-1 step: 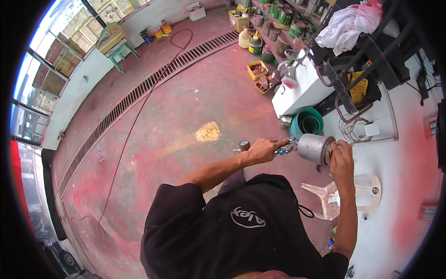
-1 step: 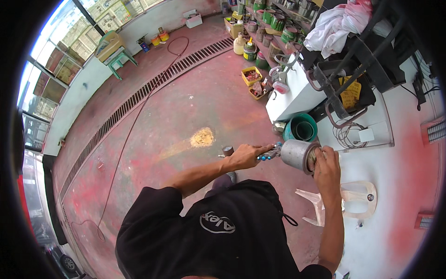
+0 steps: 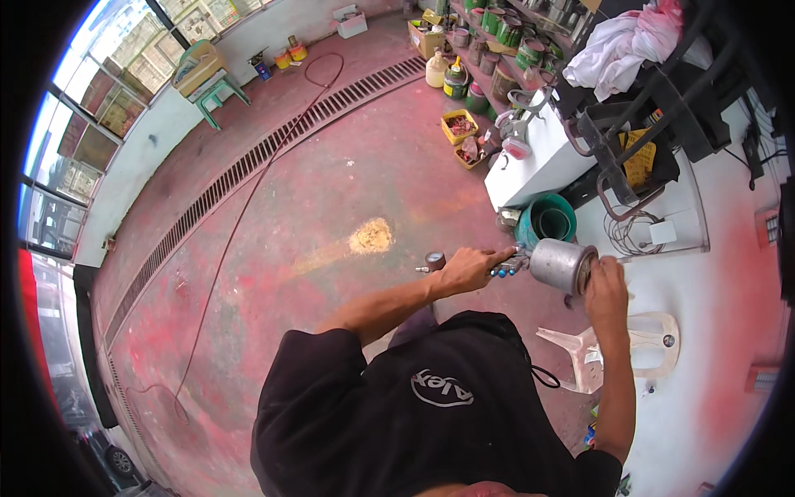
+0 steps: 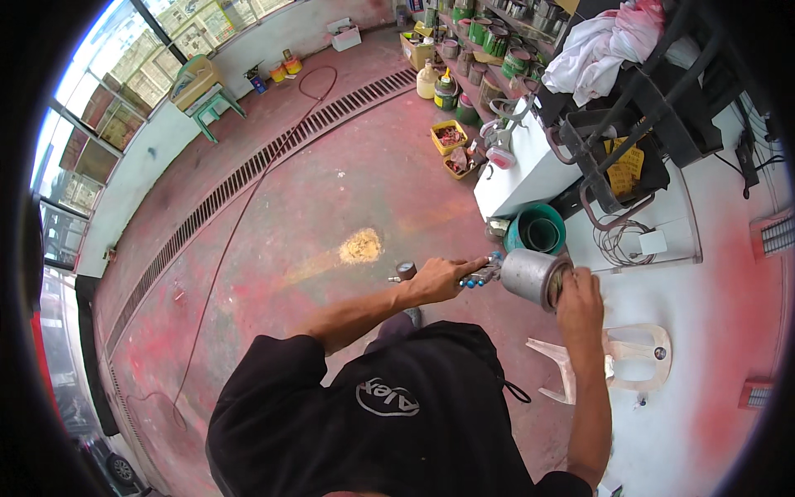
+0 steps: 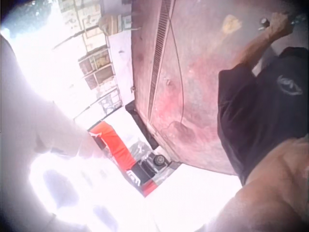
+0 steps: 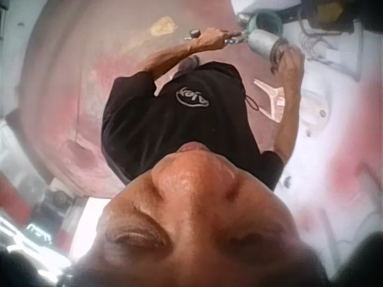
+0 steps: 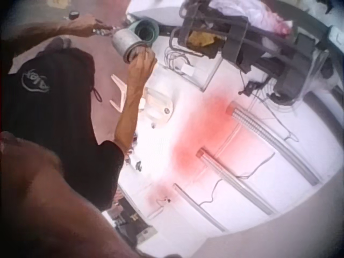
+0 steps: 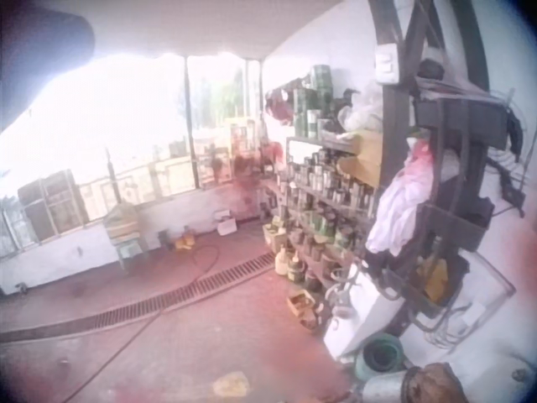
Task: The person pours a liquid from a yellow tin into a metal cup and stirs it with a stick. They then wipe the cup and tin with a cloth. Later, they pick up a spray gun, attach a clear plastic container to it, and wipe the container with a cloth.
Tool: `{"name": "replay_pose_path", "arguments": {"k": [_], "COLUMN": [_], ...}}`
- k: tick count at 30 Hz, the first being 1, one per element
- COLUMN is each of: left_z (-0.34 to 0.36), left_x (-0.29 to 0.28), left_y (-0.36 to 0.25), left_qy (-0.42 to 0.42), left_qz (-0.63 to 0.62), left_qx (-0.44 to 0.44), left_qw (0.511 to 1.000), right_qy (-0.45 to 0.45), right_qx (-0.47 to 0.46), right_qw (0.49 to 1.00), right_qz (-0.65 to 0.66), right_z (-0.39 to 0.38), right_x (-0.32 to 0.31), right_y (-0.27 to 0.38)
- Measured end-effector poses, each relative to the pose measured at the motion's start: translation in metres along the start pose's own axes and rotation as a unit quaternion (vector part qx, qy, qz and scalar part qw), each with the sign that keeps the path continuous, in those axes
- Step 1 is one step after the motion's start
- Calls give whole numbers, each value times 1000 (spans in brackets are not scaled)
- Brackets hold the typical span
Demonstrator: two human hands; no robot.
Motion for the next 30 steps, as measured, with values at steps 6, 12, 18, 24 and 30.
{"name": "replay_pose_path", "arguments": {"k": [6,12,18,24,30], "left_z": [-7,-8,-2,31,103], "left_x": [2,-16,-16,-14,-24], "left_y": [16,23,17,-23,-89], "left_qy": [-4,-42,-14,-42,-16], "left_qz": [-51,-29,-19,32,75], "left_qx": [-14,-26,-16,41,82], "left_qw": [999,998,1000,998,994], "right_qy": [11,136,-93,-224,-342], "right_qx": [-42,110,3,150,424], "right_qw": [979,981,975,948,665], "right_qz": [201,83,201,171,510], "right_z": [22,17,23,-43,-108], "right_x": [1,20,14,17,-5], "right_y": [19,15,16,-51,-139]}}
Point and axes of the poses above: each hand's wrist, its own z-axis towards the middle knuckle, its own x-axis out of the palm, y = z × x, the point moved 2 cm from there along z, towards the middle knuckle, and after that the axes turned 15 degrees about z, right-handed, at the moved point
